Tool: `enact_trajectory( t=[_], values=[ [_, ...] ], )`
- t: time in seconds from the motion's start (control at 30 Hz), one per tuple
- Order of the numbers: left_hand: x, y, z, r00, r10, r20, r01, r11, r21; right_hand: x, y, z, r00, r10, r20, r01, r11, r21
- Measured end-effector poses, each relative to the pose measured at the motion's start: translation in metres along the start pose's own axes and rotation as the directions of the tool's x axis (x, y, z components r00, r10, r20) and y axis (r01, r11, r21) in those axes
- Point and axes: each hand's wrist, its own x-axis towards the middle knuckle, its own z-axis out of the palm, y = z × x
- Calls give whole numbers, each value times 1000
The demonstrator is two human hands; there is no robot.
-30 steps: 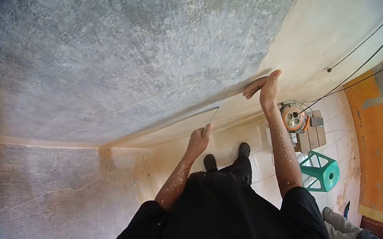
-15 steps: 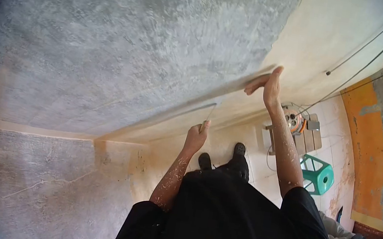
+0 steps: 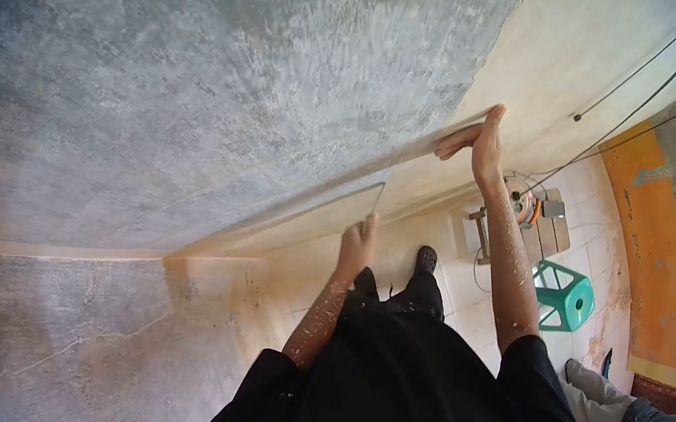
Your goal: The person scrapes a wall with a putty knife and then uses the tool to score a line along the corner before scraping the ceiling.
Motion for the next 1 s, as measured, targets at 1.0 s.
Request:
enact_trajectory(
  t=[1.0],
  values=[
    [18,8,5,994,-36,107,45,996,-82,-1,5,13,992,-23,-127,25,1000,12]
  ],
)
